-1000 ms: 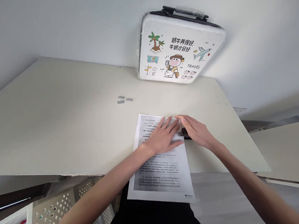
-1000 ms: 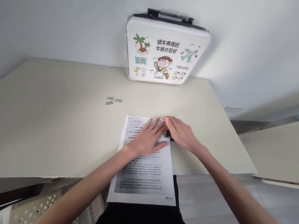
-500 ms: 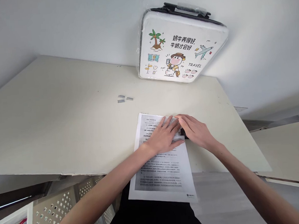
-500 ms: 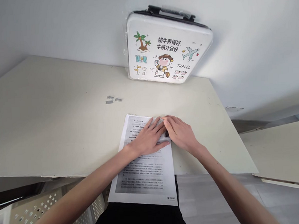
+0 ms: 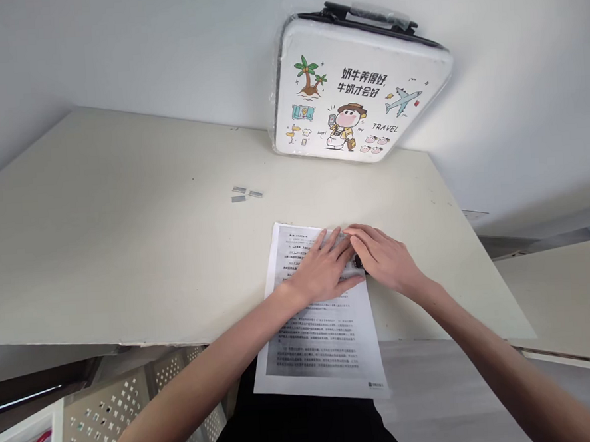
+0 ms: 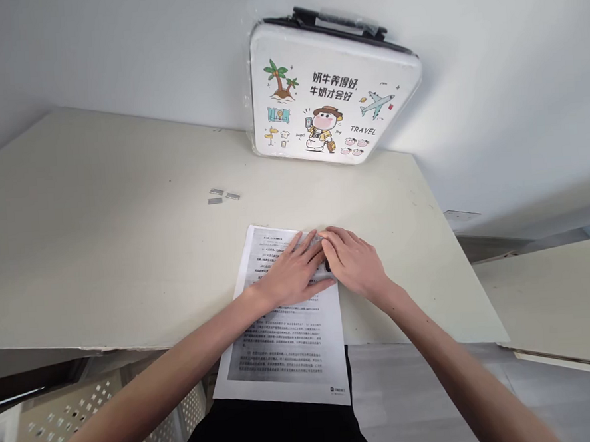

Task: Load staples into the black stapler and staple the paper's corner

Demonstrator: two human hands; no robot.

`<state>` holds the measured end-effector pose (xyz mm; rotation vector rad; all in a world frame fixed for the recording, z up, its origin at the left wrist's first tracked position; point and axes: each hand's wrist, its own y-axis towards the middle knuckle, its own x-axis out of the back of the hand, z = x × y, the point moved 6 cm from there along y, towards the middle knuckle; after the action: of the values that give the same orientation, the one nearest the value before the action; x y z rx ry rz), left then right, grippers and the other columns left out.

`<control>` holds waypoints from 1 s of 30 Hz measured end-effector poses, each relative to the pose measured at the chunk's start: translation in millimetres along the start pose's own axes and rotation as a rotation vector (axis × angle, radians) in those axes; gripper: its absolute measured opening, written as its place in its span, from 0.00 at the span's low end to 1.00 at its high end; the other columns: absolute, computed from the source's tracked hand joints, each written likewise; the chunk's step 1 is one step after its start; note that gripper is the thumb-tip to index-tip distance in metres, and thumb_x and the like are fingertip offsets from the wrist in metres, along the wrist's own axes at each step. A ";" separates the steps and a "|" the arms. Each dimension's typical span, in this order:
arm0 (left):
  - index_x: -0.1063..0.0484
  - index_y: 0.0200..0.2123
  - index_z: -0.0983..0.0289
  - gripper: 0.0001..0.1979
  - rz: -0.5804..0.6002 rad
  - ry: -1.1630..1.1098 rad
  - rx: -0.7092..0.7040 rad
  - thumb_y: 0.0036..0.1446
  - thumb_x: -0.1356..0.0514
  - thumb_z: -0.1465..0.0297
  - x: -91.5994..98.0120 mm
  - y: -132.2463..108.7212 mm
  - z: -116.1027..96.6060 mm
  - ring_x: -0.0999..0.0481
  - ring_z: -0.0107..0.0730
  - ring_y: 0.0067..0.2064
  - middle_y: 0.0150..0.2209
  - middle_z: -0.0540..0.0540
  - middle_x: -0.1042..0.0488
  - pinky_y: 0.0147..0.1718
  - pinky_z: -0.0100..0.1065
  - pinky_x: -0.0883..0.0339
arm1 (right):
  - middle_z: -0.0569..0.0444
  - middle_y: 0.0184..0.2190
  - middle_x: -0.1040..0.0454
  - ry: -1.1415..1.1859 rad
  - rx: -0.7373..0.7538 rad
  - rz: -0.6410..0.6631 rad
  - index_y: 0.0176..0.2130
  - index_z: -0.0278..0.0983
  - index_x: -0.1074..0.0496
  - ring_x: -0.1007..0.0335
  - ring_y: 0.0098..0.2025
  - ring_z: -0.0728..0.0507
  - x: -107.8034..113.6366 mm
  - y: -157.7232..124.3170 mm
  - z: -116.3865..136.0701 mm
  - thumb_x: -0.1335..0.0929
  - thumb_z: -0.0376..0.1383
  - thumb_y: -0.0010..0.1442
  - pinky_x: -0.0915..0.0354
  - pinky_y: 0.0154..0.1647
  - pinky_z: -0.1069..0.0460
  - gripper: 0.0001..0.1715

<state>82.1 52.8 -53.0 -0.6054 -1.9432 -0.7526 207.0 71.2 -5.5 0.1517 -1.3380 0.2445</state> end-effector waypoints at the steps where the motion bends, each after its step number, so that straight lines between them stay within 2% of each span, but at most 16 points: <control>1: 0.42 0.73 0.68 0.37 -0.001 0.000 0.000 0.74 0.53 0.48 0.3 0.1 -0.1 0.59 0.50 0.79 0.75 0.61 0.42 0.76 0.52 0.69 | 0.54 0.65 0.27 -0.017 0.007 -0.009 0.63 0.47 0.30 0.29 0.64 0.40 -1.2 0.2 0.0 0.47 0.42 0.77 0.28 0.58 0.41 0.27; 6: 0.44 0.73 0.67 0.37 -0.006 -0.004 0.004 0.74 0.53 0.47 1.9 0.3 -0.2 0.59 0.48 0.79 0.75 0.60 0.42 0.76 0.51 0.70 | 0.51 0.65 0.27 -0.114 0.038 -0.063 0.66 0.45 0.32 0.28 0.64 0.39 -7.3 0.3 1.3 0.47 0.40 0.77 0.27 0.56 0.41 0.28; 12: 0.54 0.76 0.72 0.42 -0.004 0.003 0.034 0.73 0.52 0.48 3.7 -0.8 1.8 0.59 0.48 0.79 0.77 0.67 0.51 0.76 0.50 0.68 | 0.45 0.65 0.27 -0.280 0.063 -0.111 0.67 0.41 0.32 0.28 0.62 0.35 -11.4 0.5 9.7 0.46 0.38 0.77 0.27 0.50 0.41 0.28; 15: 0.56 0.77 0.72 0.42 -0.011 0.022 0.028 0.74 0.52 0.49 5.3 -1.9 1.8 0.60 0.47 0.79 0.77 0.67 0.52 0.76 0.50 0.68 | 0.43 0.64 0.27 -0.319 0.077 -0.147 0.67 0.40 0.31 0.28 0.61 0.34 -13.6 0.2 14.6 0.46 0.37 0.77 0.27 0.46 0.41 0.28; 20: 0.54 0.76 0.73 0.41 0.005 0.041 0.016 0.73 0.50 0.52 7.3 -2.2 1.6 0.60 0.47 0.79 0.77 0.67 0.52 0.77 0.49 0.68 | 0.37 0.64 0.27 -0.368 0.093 -0.188 0.66 0.36 0.31 0.29 0.60 0.31 -16.8 1.9 21.0 0.44 0.35 0.75 0.29 0.51 0.37 0.27; 23: 0.56 0.77 0.71 0.40 0.007 0.031 0.018 0.74 0.51 0.51 8.8 -1.9 2.4 0.60 0.45 0.79 0.77 0.66 0.51 0.77 0.49 0.67 | 0.38 0.64 0.27 -0.302 0.105 -0.168 0.67 0.36 0.32 0.28 0.60 0.31 -14.6 4.0 20.8 0.44 0.35 0.75 0.29 0.51 0.37 0.27; 25: 0.57 0.77 0.69 0.41 0.003 0.021 0.019 0.74 0.53 0.49 9.3 -2.0 2.9 0.60 0.44 0.79 0.77 0.64 0.51 0.77 0.49 0.66 | 0.42 0.62 0.25 -0.189 0.091 -0.172 0.66 0.39 0.32 0.26 0.59 0.33 -9.3 3.3 16.3 0.45 0.36 0.75 0.29 0.51 0.39 0.27; 28: 0.60 0.78 0.68 0.42 0.021 0.022 0.027 0.74 0.56 0.46 8.0 -2.5 3.6 0.62 0.44 0.79 0.78 0.63 0.52 0.77 0.50 0.67 | 0.49 0.60 0.22 0.054 0.043 -0.222 0.61 0.43 0.29 0.23 0.56 0.39 0.2 -4.7 2.3 0.47 0.38 0.77 0.28 0.52 0.43 0.25; 30: 0.60 0.78 0.69 0.43 0.043 0.032 0.035 0.74 0.57 0.45 7.2 -2.9 3.9 0.63 0.44 0.79 0.78 0.63 0.53 0.77 0.50 0.67 | 0.49 0.57 0.21 0.163 0.056 -0.274 0.57 0.42 0.27 0.23 0.55 0.39 4.2 -15.2 -7.8 0.48 0.40 0.78 0.29 0.54 0.43 0.25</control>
<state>74.7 54.3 -48.8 -0.6085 -1.9042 -0.6960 219.2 58.9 -2.7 0.3523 -1.1346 0.0604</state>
